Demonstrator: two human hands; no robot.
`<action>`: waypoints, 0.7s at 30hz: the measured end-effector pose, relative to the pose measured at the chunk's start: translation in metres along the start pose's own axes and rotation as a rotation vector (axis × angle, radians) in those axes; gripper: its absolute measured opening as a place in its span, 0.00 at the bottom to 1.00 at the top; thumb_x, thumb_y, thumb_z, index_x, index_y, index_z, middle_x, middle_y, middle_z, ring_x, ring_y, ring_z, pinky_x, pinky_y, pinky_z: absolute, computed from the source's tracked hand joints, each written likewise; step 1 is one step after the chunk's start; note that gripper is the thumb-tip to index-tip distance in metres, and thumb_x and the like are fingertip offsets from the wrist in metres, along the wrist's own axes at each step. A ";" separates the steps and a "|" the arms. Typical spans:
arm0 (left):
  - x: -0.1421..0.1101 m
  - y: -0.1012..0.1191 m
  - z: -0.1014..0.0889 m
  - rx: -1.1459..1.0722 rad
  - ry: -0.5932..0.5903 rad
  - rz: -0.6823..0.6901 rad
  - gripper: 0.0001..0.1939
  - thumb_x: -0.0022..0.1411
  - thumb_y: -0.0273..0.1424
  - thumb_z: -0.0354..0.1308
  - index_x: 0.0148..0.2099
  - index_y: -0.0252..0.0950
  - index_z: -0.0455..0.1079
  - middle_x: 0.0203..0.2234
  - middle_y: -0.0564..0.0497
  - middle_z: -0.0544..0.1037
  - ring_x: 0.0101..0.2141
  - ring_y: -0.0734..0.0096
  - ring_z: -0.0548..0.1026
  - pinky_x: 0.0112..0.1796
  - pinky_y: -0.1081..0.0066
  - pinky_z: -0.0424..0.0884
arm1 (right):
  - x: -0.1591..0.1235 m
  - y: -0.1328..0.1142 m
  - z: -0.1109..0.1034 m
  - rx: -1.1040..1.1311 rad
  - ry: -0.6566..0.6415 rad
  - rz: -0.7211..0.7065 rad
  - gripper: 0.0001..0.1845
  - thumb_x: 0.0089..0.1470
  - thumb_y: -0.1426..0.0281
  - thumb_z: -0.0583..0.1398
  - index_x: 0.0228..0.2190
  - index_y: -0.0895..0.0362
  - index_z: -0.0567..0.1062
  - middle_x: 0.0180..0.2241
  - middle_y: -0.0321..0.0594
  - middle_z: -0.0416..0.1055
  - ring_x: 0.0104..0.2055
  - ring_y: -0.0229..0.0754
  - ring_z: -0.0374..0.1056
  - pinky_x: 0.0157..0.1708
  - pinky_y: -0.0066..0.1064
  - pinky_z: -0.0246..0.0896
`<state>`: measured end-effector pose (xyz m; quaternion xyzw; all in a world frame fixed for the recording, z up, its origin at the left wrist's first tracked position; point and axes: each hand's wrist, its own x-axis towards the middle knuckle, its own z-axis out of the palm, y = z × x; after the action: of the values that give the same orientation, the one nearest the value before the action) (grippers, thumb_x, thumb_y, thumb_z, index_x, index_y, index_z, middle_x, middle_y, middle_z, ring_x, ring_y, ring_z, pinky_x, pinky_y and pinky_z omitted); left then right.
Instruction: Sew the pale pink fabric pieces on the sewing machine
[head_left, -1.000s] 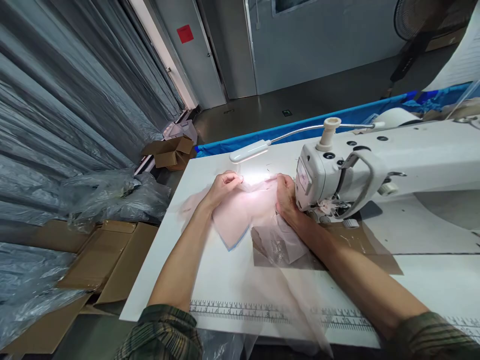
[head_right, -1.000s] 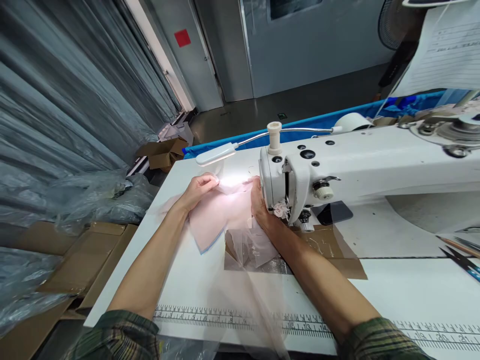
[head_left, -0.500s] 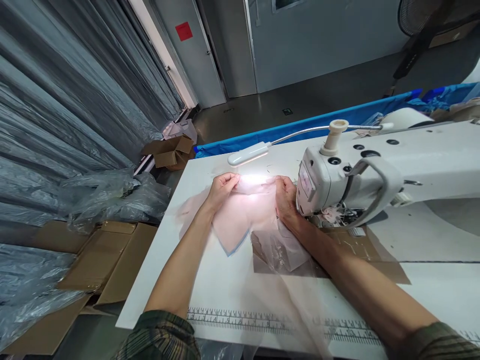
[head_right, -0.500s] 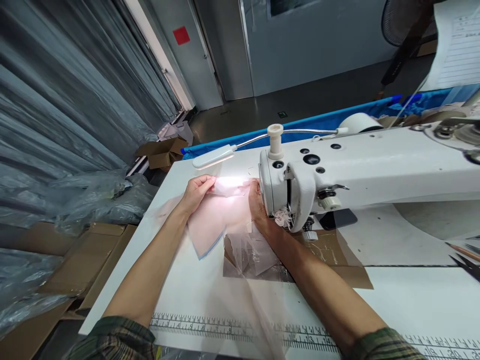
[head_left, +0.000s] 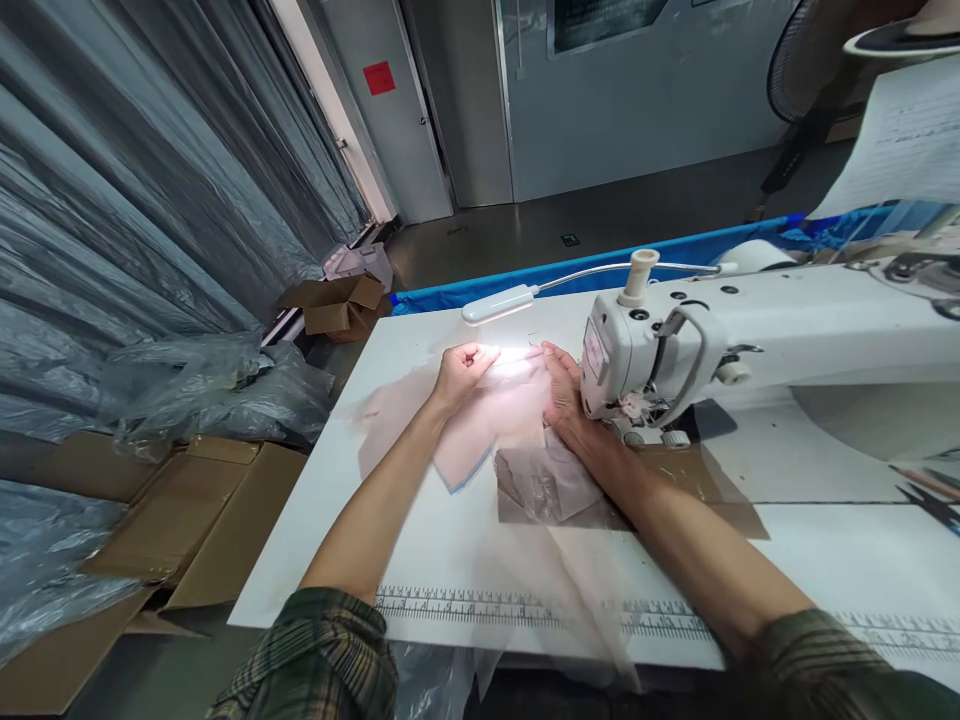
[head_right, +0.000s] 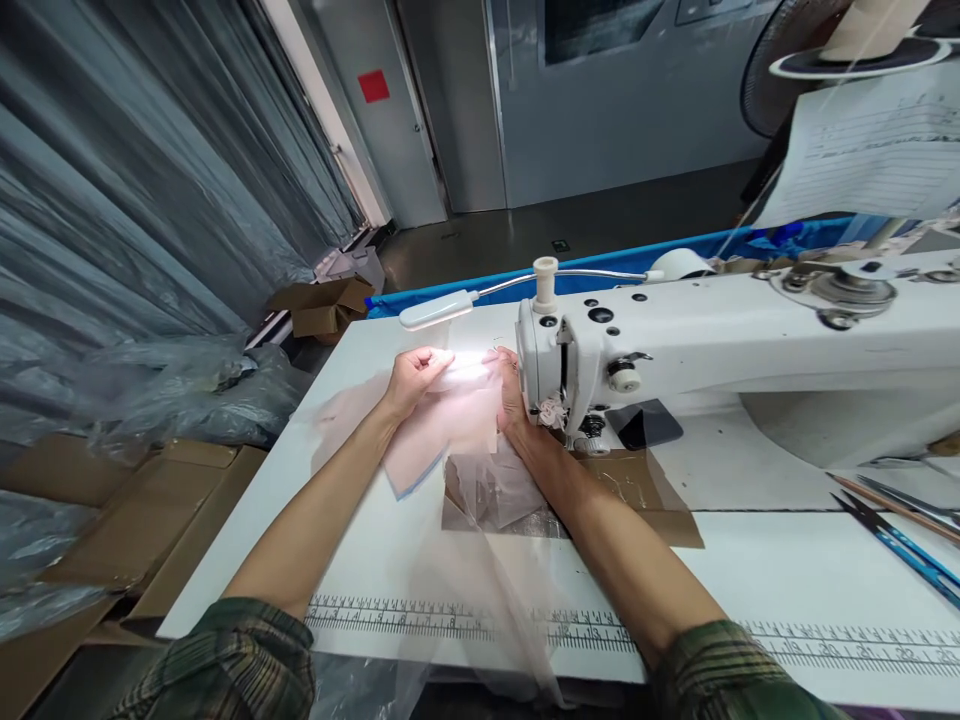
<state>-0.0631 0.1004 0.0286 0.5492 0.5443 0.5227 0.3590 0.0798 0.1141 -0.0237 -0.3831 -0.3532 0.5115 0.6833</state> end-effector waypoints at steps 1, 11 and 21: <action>-0.001 0.000 0.001 -0.006 0.011 -0.006 0.14 0.48 0.39 0.65 0.23 0.34 0.68 0.18 0.56 0.66 0.23 0.76 0.64 0.24 0.76 0.59 | -0.001 -0.002 0.001 0.046 0.018 0.036 0.15 0.49 0.58 0.58 0.36 0.55 0.70 0.32 0.40 0.76 0.35 0.46 0.73 0.37 0.44 0.72; -0.006 0.003 -0.003 -0.025 0.016 -0.085 0.17 0.49 0.43 0.64 0.28 0.34 0.69 0.17 0.57 0.61 0.17 0.79 0.57 0.16 0.78 0.55 | -0.007 -0.013 0.002 0.252 -0.015 0.198 0.15 0.44 0.63 0.62 0.36 0.53 0.73 0.31 0.39 0.76 0.41 0.51 0.73 0.43 0.50 0.70; -0.006 0.008 -0.008 0.046 -0.061 -0.028 0.17 0.55 0.43 0.57 0.24 0.35 0.64 0.16 0.57 0.57 0.19 0.79 0.54 0.19 0.77 0.52 | -0.007 -0.014 0.001 0.074 -0.046 0.144 0.18 0.48 0.58 0.56 0.39 0.54 0.71 0.36 0.44 0.75 0.41 0.50 0.73 0.44 0.47 0.70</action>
<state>-0.0684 0.0917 0.0367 0.5652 0.5526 0.4881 0.3701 0.0831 0.1054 -0.0111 -0.3704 -0.3210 0.5806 0.6501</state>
